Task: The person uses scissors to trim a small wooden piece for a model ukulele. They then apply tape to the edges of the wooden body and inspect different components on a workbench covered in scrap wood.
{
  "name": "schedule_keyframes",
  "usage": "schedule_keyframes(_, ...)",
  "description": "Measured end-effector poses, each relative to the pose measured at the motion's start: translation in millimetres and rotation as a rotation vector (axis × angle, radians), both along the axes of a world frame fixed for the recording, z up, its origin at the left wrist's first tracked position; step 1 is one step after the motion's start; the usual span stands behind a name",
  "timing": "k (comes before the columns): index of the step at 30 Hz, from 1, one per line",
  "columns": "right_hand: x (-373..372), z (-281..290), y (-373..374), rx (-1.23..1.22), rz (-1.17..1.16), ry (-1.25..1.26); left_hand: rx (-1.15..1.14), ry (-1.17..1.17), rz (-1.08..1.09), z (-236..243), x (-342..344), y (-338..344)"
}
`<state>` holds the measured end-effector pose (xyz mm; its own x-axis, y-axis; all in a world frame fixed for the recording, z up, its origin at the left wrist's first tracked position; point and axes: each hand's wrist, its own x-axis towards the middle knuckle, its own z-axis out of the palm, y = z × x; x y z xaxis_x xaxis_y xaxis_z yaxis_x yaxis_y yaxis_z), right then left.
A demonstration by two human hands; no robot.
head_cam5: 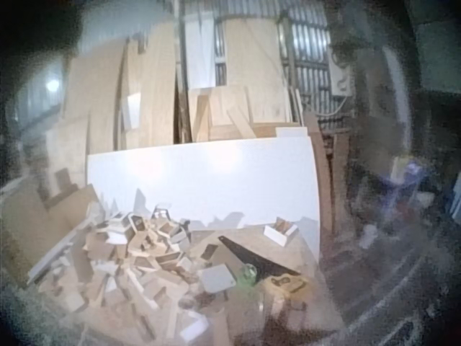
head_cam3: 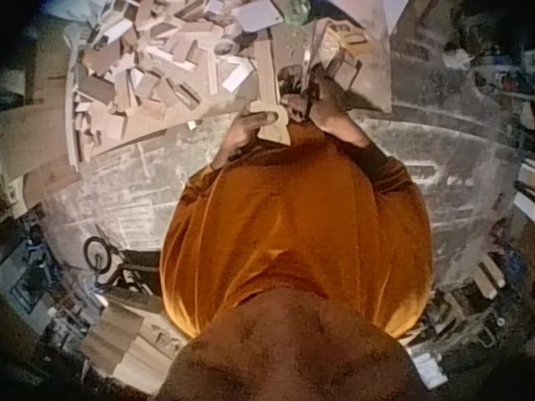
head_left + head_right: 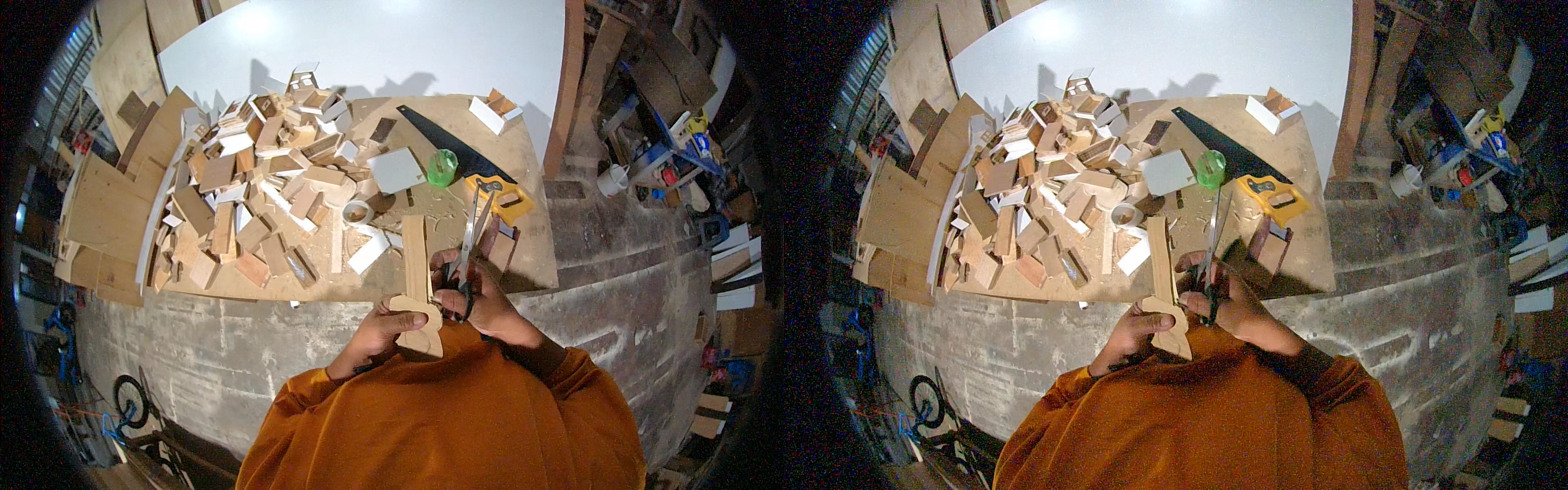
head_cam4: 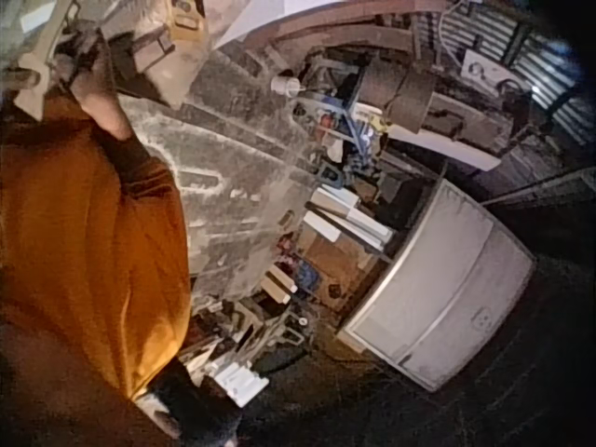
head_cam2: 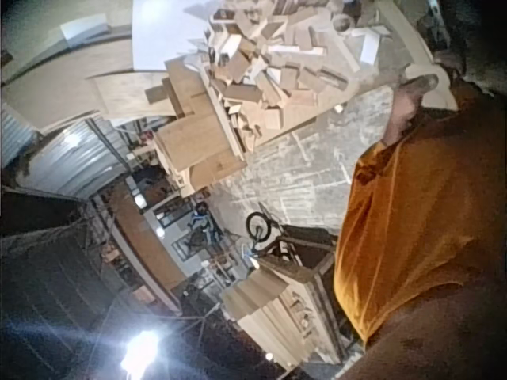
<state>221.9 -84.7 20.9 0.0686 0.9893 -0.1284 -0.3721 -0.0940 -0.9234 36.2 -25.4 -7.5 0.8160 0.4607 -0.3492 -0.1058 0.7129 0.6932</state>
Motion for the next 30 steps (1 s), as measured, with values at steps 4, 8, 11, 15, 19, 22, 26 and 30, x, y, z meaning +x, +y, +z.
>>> schedule_keyframes(4, -3.5, -5.8, -0.4, 0.009, -0.045, 0.016, -0.061, -0.058, 0.07, -4.3, 3.7, -5.0)
schedule_keyframes(8, -5.1, -4.8, 0.3, 0.073, -0.083, -0.147, -0.077, -0.101, 0.096, -5.1, 5.7, -6.1)
schedule_keyframes(11, -5.9, -2.1, -0.7, 0.143, -0.101, -0.219, -0.086, -0.11, 0.09, -9.1, 5.9, -4.7)
schedule_keyframes(15, -2.2, -5.3, -4.8, 0.227, -0.11, -0.283, -0.11, -0.19, -0.004, -36.1, -3.0, 6.0)
schedule_keyframes(19, 17.9, 6.6, -2.5, 0.345, -0.169, -0.609, -0.244, -0.361, 0.003, -54.1, -8.0, 7.3)
schedule_keyframes(22, 32.6, 36.3, 4.6, 0.378, -0.093, -0.88, -0.312, -0.428, -0.027, -61.9, -3.2, 13.8)
schedule_keyframes(26, 33.2, 57.1, 30.1, 0.554, 0.202, -1.179, -0.108, -0.275, 0.106, -62.3, 1.5, 13.1)
schedule_keyframes(30, 38.5, 51.1, 52.5, 0.521, 0.24, -1.261, 0.279, -0.12, 0.201, -62.6, 1.6, 18.8)
